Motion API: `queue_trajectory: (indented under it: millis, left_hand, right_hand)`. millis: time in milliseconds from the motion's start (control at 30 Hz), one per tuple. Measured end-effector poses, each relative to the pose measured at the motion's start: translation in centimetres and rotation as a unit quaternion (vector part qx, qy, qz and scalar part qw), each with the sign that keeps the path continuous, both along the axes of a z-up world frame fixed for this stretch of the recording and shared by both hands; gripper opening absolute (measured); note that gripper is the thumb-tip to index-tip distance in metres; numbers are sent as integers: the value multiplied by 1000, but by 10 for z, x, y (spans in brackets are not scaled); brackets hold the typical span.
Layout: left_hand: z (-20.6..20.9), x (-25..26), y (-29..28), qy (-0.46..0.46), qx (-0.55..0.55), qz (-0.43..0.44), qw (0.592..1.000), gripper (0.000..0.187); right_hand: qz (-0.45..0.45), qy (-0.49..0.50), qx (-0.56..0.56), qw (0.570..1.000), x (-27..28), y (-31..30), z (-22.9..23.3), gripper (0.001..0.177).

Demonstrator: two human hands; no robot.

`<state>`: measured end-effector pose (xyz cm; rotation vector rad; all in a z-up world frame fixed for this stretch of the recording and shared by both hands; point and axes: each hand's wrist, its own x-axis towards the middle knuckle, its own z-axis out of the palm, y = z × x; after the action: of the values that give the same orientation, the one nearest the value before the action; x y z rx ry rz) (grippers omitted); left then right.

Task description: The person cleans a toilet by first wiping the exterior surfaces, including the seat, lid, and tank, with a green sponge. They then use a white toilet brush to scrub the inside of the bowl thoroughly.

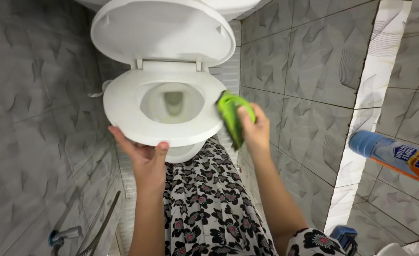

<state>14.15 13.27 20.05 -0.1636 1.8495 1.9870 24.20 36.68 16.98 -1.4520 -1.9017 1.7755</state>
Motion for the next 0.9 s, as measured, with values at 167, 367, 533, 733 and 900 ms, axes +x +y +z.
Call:
queue_trajectory:
  millis: [167, 367, 533, 733, 900]
  left_hand:
    - [-1, 0, -3, 15, 48, -10, 999, 118]
    - [1, -5, -19, -20, -72, -47, 996, 89]
    - [1, -13, -35, -53, -68, -51, 995, 79]
    - [-14, -11, -44, -155, 159, 63, 973, 94]
    - [-24, -14, -60, -243, 283, 147, 916, 86]
  right_hand:
    - [-102, -7, -55, 993, 1, -1, -6, 32]
    - [195, 64, 206, 957, 1, -83, 63, 29]
    - [117, 3, 148, 982, -20, -81, 95, 31]
    - [335, -74, 312, 886, -78, -137, 127, 46]
    - [479, -62, 337, 808, -115, -166, 157, 60]
